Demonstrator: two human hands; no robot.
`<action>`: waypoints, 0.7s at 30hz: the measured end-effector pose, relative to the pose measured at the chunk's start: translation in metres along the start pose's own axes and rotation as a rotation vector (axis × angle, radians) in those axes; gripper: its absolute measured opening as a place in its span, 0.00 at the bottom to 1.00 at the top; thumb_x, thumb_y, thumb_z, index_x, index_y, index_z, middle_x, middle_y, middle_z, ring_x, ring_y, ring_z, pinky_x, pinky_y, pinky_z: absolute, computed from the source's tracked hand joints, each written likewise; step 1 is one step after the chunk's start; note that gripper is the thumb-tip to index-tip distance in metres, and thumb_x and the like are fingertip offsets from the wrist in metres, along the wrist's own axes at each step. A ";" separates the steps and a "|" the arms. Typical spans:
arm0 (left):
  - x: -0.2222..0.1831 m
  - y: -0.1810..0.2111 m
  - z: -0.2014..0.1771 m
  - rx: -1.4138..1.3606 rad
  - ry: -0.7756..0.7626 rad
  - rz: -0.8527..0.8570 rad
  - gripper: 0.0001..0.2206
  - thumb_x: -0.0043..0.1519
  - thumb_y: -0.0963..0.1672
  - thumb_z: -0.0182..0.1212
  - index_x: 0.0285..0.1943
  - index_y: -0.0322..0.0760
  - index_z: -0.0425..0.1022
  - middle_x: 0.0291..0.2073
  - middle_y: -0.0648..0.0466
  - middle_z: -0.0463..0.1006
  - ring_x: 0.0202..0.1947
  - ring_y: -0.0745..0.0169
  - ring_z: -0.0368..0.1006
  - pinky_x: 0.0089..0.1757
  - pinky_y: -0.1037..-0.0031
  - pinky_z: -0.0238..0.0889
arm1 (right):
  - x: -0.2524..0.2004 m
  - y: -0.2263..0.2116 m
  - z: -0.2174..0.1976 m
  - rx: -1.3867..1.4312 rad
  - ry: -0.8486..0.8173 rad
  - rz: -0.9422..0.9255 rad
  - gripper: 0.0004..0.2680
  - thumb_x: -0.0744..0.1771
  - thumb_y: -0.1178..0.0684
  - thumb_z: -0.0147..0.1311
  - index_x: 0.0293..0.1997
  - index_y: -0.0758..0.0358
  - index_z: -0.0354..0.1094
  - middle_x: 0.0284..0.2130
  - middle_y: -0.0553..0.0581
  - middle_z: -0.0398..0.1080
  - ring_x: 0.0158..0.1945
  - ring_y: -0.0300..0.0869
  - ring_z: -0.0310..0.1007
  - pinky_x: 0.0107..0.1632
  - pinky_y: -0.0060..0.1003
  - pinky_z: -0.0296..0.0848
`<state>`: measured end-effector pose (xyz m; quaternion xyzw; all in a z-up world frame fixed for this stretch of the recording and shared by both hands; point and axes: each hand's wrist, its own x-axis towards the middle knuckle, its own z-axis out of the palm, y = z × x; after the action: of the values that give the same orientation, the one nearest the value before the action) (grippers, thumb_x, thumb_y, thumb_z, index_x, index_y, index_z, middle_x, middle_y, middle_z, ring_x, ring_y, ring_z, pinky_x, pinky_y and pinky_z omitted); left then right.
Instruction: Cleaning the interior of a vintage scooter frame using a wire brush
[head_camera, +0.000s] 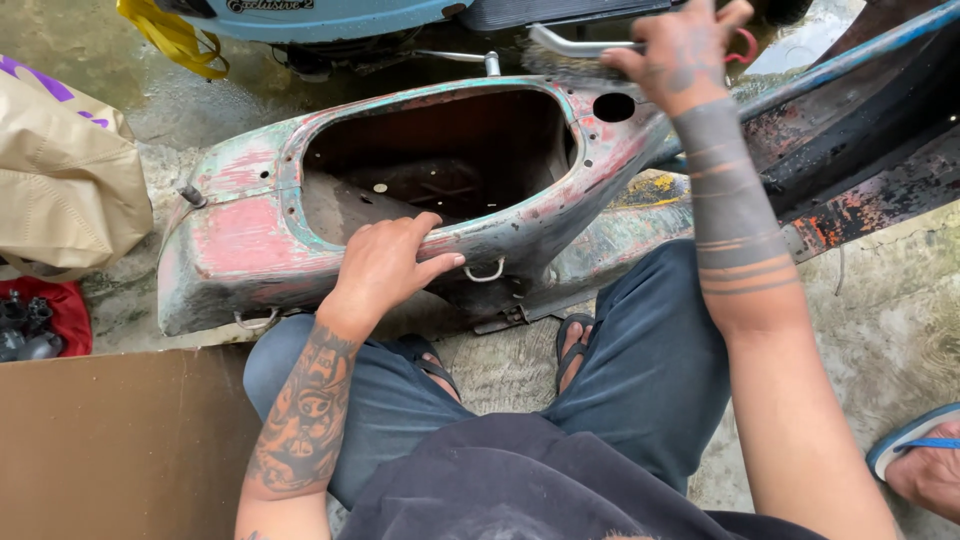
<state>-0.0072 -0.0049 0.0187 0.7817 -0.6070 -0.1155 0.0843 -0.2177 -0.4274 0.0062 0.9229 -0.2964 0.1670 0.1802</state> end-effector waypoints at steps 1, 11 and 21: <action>-0.001 0.000 0.000 -0.001 0.000 0.004 0.27 0.60 0.62 0.59 0.58 0.46 0.74 0.39 0.48 0.83 0.41 0.38 0.78 0.40 0.49 0.66 | 0.007 -0.015 -0.004 0.020 -0.016 0.002 0.20 0.71 0.21 0.60 0.33 0.41 0.77 0.22 0.56 0.72 0.43 0.60 0.70 0.50 0.58 0.48; 0.000 0.001 -0.001 -0.003 -0.014 -0.024 0.26 0.60 0.62 0.61 0.56 0.47 0.74 0.37 0.46 0.83 0.41 0.37 0.77 0.41 0.49 0.66 | 0.002 0.018 0.015 0.042 0.037 -0.019 0.20 0.71 0.22 0.65 0.37 0.46 0.78 0.31 0.54 0.76 0.44 0.64 0.75 0.47 0.85 0.47; -0.001 0.001 0.000 0.006 0.023 0.013 0.25 0.60 0.61 0.62 0.53 0.45 0.74 0.35 0.48 0.83 0.40 0.37 0.77 0.39 0.48 0.65 | 0.007 -0.003 0.015 0.183 0.133 -0.215 0.19 0.74 0.28 0.66 0.37 0.51 0.75 0.29 0.47 0.75 0.34 0.48 0.75 0.37 0.48 0.57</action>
<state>-0.0085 -0.0037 0.0190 0.7793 -0.6114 -0.1043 0.0897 -0.2072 -0.4351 -0.0052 0.9488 -0.1667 0.2340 0.1315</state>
